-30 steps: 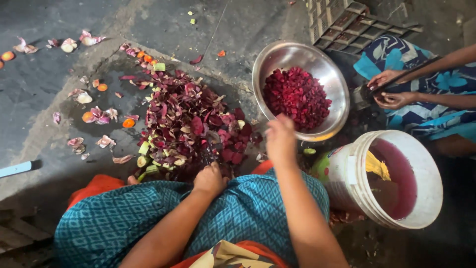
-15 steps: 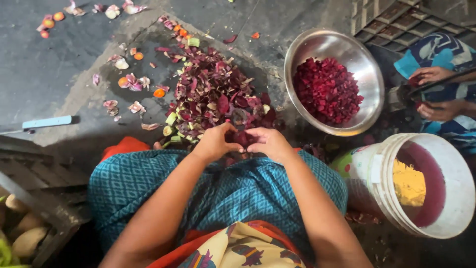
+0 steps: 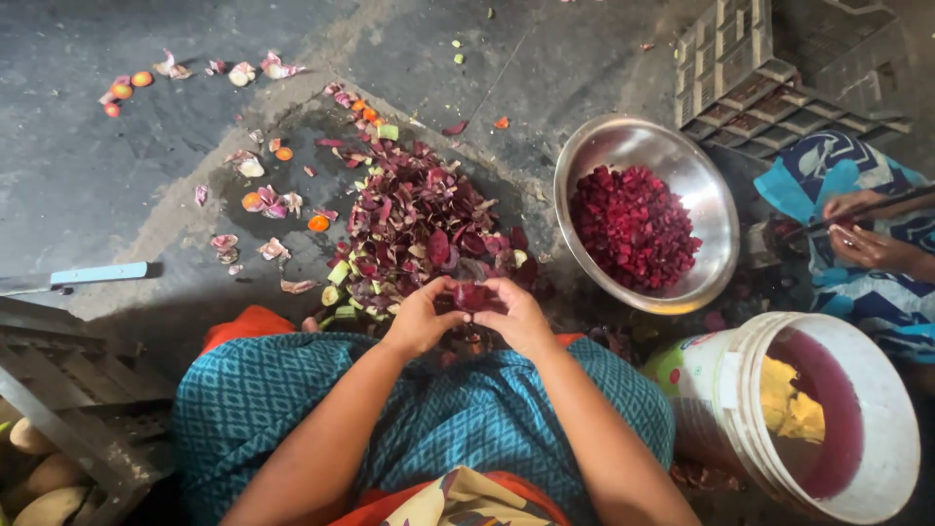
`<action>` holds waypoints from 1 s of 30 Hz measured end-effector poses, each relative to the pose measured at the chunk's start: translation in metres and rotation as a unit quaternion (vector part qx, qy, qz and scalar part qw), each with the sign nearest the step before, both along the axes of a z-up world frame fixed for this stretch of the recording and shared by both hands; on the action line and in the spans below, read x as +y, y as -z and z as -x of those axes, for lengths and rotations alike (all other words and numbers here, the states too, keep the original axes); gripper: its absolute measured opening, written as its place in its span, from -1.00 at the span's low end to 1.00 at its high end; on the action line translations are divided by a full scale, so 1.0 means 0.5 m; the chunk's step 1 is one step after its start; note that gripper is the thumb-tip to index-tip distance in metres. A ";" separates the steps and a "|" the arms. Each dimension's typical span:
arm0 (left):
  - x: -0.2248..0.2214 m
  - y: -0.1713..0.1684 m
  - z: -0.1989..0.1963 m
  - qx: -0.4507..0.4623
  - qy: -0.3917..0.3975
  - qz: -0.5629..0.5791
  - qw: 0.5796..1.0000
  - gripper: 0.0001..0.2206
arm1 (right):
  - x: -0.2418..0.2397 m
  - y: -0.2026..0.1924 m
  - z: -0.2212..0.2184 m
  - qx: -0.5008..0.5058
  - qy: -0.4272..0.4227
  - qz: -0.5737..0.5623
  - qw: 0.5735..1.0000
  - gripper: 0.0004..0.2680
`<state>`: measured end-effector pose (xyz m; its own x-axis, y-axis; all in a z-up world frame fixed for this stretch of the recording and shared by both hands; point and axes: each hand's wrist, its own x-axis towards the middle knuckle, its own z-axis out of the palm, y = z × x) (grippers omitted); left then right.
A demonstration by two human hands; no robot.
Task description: The person sits on the floor and peels beetroots by hand, removing the outer skin and placing the peeled pieces into a metal bowl. Vegetable peels accumulate on the floor beside them.
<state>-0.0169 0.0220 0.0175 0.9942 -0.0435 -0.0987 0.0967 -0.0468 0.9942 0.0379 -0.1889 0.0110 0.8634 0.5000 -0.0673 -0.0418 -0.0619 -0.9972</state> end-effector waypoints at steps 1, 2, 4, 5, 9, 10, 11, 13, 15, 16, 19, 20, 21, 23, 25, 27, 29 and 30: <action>0.002 -0.001 0.000 0.006 0.000 -0.047 0.999 -0.54 | 0.000 0.000 -0.002 -0.027 0.002 0.015 1.000 -0.63; 0.005 -0.003 -0.001 0.012 0.000 -0.095 0.995 -0.52 | -0.002 -0.001 -0.005 -0.054 0.004 0.029 0.998 -0.61; 0.006 -0.006 0.005 0.009 -0.002 -0.146 0.989 -0.50 | -0.008 -0.003 -0.001 -0.017 -0.001 0.067 0.998 -0.62; 0.006 -0.009 0.005 -0.003 -0.002 -0.152 0.988 -0.49 | -0.012 -0.005 0.002 0.003 0.000 0.085 0.996 -0.62; 0.001 -0.013 0.001 -0.049 -0.013 -0.217 0.975 -0.46 | -0.010 -0.020 0.005 0.030 0.040 0.070 0.996 -0.66; 0.000 -0.013 0.001 -0.044 -0.017 -0.199 0.979 -0.46 | -0.007 -0.025 0.005 0.007 0.047 0.065 0.997 -0.66; 0.000 -0.012 0.000 -0.041 -0.022 -0.182 0.982 -0.45 | -0.002 -0.029 0.004 -0.017 0.054 0.059 0.997 -0.65; 0.001 -0.010 -0.003 -0.014 -0.035 -0.144 0.989 -0.47 | 0.005 -0.037 0.003 0.034 0.053 0.035 0.997 -0.60; -0.001 -0.010 -0.002 0.034 -0.050 -0.099 0.993 -0.50 | 0.009 -0.039 0.005 0.031 0.053 0.043 0.997 -0.59; -0.005 -0.010 -0.002 0.022 -0.052 -0.050 0.997 -0.52 | 0.010 -0.038 0.004 0.003 0.052 0.062 0.997 -0.60; -0.012 -0.013 -0.006 0.005 -0.066 0.004 0.998 -0.56 | 0.016 -0.028 -0.002 -0.023 0.053 0.061 0.996 -0.64; -0.014 -0.015 -0.007 0.010 -0.080 -0.039 0.996 -0.55 | 0.019 -0.023 -0.005 -0.022 0.053 0.051 0.997 -0.66; -0.016 -0.016 -0.007 0.016 -0.095 -0.081 0.992 -0.55 | 0.021 -0.019 -0.007 -0.036 0.059 0.051 0.996 -0.67; -0.019 -0.017 -0.008 -0.011 -0.104 -0.078 0.991 -0.57 | 0.025 -0.013 -0.009 -0.062 0.071 0.052 0.994 -0.68; -0.018 -0.015 -0.014 -0.026 -0.111 -0.074 0.991 -0.58 | 0.031 -0.011 -0.012 -0.026 0.078 0.044 0.996 -0.68; -0.015 -0.011 -0.021 -0.028 -0.117 -0.068 0.990 -0.61 | 0.034 -0.016 -0.015 -0.034 0.075 0.056 0.995 -0.67; -0.015 -0.005 -0.027 -0.003 -0.120 -0.062 0.991 -0.63 | 0.032 -0.025 -0.017 -0.089 0.062 0.088 0.990 -0.63; -0.015 -0.003 -0.030 0.009 -0.122 -0.058 0.991 -0.65 | 0.030 -0.030 -0.020 -0.108 0.057 0.088 0.989 -0.64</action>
<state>-0.0018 0.0143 0.0190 0.9718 0.2097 -0.1074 0.1373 -0.1336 0.9815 0.0479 -0.1740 0.0261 0.9175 0.3949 0.0468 0.1535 -0.2431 -0.9578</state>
